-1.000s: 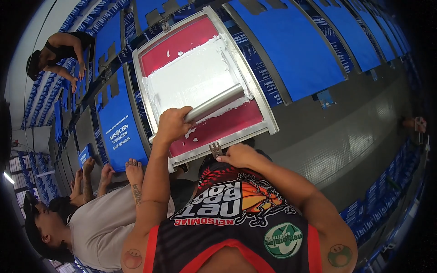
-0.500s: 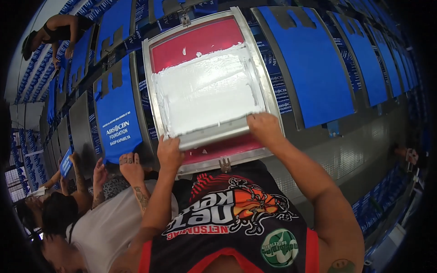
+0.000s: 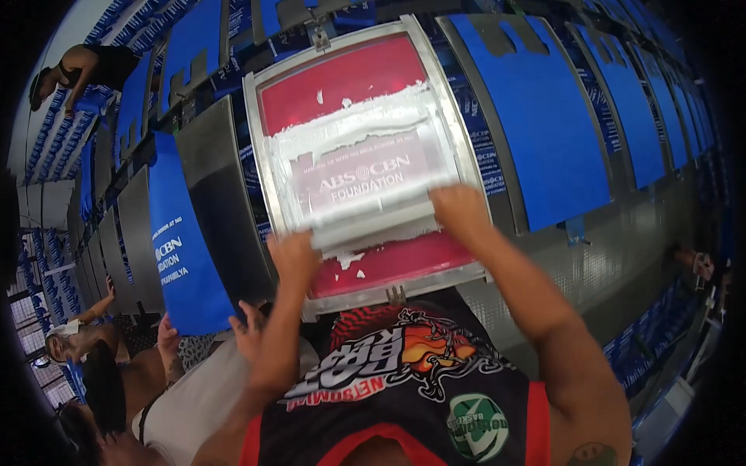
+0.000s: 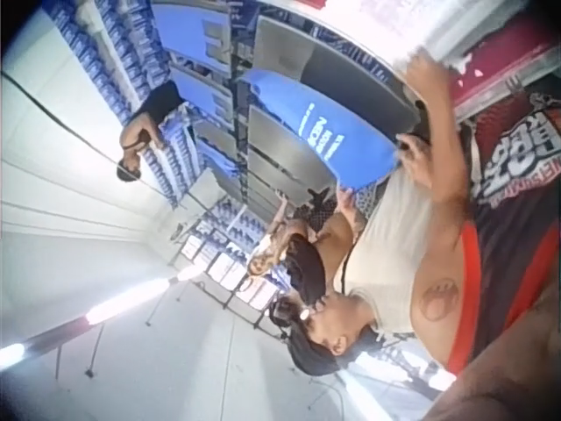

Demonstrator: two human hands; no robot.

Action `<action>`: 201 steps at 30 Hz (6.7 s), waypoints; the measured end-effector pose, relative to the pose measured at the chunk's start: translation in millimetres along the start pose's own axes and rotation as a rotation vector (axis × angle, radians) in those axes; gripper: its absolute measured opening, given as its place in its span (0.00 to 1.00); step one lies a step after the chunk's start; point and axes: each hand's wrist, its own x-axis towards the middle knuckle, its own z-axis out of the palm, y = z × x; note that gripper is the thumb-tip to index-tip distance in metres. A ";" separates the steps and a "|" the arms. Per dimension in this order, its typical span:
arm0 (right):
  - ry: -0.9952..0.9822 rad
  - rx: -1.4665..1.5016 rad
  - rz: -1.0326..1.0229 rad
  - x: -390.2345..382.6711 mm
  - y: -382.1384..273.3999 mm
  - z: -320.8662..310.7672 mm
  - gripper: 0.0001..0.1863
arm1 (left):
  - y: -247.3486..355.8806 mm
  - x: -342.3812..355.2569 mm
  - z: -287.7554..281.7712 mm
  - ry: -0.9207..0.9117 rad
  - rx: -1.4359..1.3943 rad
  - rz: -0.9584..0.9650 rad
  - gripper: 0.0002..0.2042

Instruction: Printing a logo onto blue fabric bags using a screen printing frame and squeegee.

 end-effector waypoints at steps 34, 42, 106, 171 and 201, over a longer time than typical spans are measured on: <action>-0.810 1.158 0.527 -142.6 -103.0 17.4 0.41 | 7.2 263.2 -76.2 -0.282 -0.200 0.209 0.21; -0.503 1.483 0.722 -166.1 -129.2 58.5 0.13 | 36.5 236.0 -39.3 -0.150 0.004 0.131 0.21; 0.120 1.244 0.895 -107.3 66.0 45.6 0.26 | -71.8 61.0 -18.6 -0.097 -1.488 -0.598 0.19; -0.846 1.489 0.119 -165.9 -76.1 -75.4 0.22 | -7.2 52.8 -52.7 -0.037 -1.533 -0.333 0.19; -0.444 1.470 -0.513 -167.3 -40.3 -181.3 0.13 | 98.5 36.5 -99.5 -0.285 -0.473 0.037 0.18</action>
